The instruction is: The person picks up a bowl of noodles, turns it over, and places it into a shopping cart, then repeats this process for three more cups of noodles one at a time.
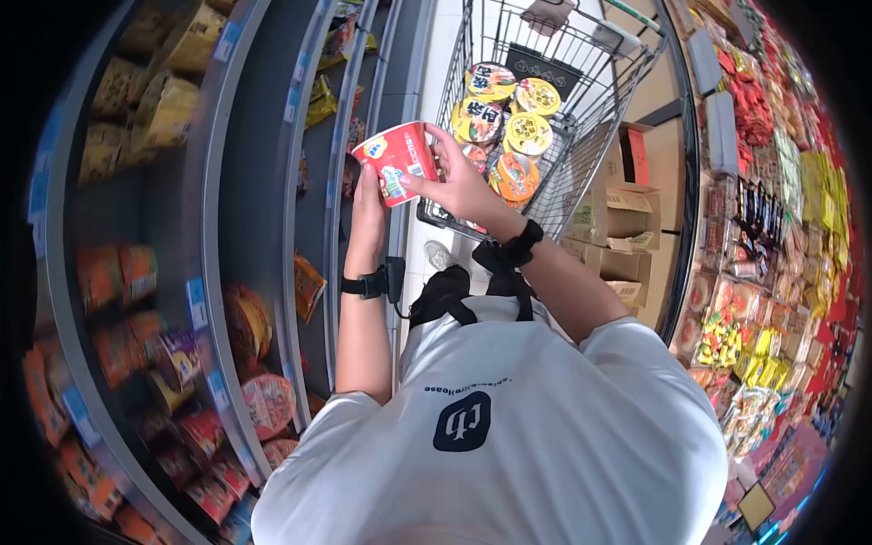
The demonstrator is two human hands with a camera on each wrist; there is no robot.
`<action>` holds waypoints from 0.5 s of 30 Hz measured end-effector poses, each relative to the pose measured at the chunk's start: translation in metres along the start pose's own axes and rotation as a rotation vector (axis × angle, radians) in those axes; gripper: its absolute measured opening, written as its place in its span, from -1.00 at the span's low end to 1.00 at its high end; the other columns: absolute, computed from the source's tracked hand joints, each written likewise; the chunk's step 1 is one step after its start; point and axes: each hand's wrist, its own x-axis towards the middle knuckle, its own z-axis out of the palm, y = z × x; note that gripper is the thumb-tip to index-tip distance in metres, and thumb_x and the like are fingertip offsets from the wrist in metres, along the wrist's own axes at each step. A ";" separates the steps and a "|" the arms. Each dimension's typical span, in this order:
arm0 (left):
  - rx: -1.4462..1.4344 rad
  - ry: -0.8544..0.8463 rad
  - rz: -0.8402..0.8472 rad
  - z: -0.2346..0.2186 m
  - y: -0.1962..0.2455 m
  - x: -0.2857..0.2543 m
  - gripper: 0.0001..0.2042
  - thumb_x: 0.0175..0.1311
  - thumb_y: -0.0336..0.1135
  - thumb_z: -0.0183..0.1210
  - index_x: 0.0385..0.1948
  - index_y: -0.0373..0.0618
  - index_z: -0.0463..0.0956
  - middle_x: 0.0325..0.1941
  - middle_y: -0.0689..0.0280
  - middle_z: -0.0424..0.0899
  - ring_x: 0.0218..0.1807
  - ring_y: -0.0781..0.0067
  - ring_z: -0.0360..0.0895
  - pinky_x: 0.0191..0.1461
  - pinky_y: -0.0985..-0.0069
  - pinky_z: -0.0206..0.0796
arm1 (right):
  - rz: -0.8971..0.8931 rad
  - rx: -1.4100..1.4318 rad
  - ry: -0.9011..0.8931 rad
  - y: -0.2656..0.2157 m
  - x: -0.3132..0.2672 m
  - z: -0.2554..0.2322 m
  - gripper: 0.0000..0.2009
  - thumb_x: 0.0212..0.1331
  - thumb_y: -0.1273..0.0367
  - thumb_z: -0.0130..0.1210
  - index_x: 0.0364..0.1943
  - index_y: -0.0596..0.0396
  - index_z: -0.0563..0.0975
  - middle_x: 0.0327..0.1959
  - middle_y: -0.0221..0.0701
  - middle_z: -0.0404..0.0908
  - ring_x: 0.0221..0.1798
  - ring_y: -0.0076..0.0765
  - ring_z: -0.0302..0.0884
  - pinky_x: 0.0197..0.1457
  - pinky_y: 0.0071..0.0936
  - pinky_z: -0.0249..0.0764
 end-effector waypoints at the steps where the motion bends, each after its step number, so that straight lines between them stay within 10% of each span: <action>1: -0.003 -0.014 -0.014 0.001 0.000 0.008 -0.54 0.42 -0.08 0.06 0.17 -0.22 0.30 0.04 0.20 0.54 0.03 0.45 0.50 0.15 0.48 0.31 | 0.010 -0.007 0.049 -0.001 0.001 -0.001 -0.08 0.09 0.23 0.35 0.41 0.24 -0.02 0.23 -0.11 0.29 0.19 -0.31 0.38 0.19 -0.30 0.42; 4: 0.667 0.012 0.179 0.010 0.005 0.025 -0.55 0.32 -0.26 0.20 0.16 -0.24 0.30 0.02 0.17 0.56 -0.04 0.44 0.54 0.01 0.43 0.42 | -0.084 -0.356 0.156 -0.007 0.006 0.002 -0.12 0.06 0.33 0.35 0.41 0.18 0.03 0.22 -0.13 0.28 0.26 -0.26 0.31 0.31 -0.27 0.31; 7: 0.106 -0.055 -0.014 0.003 -0.005 0.043 -0.55 0.34 -0.23 0.17 0.16 -0.22 0.29 0.03 0.17 0.56 0.00 0.41 0.55 0.07 0.42 0.41 | -0.154 -0.578 0.186 -0.012 0.011 0.000 -0.20 0.11 0.38 0.28 0.42 0.12 0.07 0.25 -0.18 0.27 0.36 -0.22 0.20 0.35 -0.26 0.26; 11: -0.112 -0.232 -0.145 0.006 -0.012 0.048 -0.41 0.45 0.13 -0.17 0.24 -0.23 0.28 0.19 0.20 0.50 0.24 0.40 0.43 0.34 0.37 0.20 | 0.104 0.027 0.230 -0.008 0.011 -0.011 -0.29 0.27 0.25 0.11 0.44 0.05 0.04 0.33 -0.18 0.23 0.35 -0.30 0.21 0.37 -0.32 0.22; 15: 0.388 -0.284 -0.077 0.001 -0.045 0.064 -0.36 0.47 0.17 -0.26 0.34 -0.20 0.09 0.30 0.17 0.34 0.32 0.34 0.30 0.39 0.39 0.08 | 0.308 0.435 0.262 -0.010 0.002 -0.020 -0.21 0.21 0.30 0.21 0.41 0.23 -0.01 0.28 -0.11 0.28 0.29 -0.33 0.33 0.31 -0.40 0.32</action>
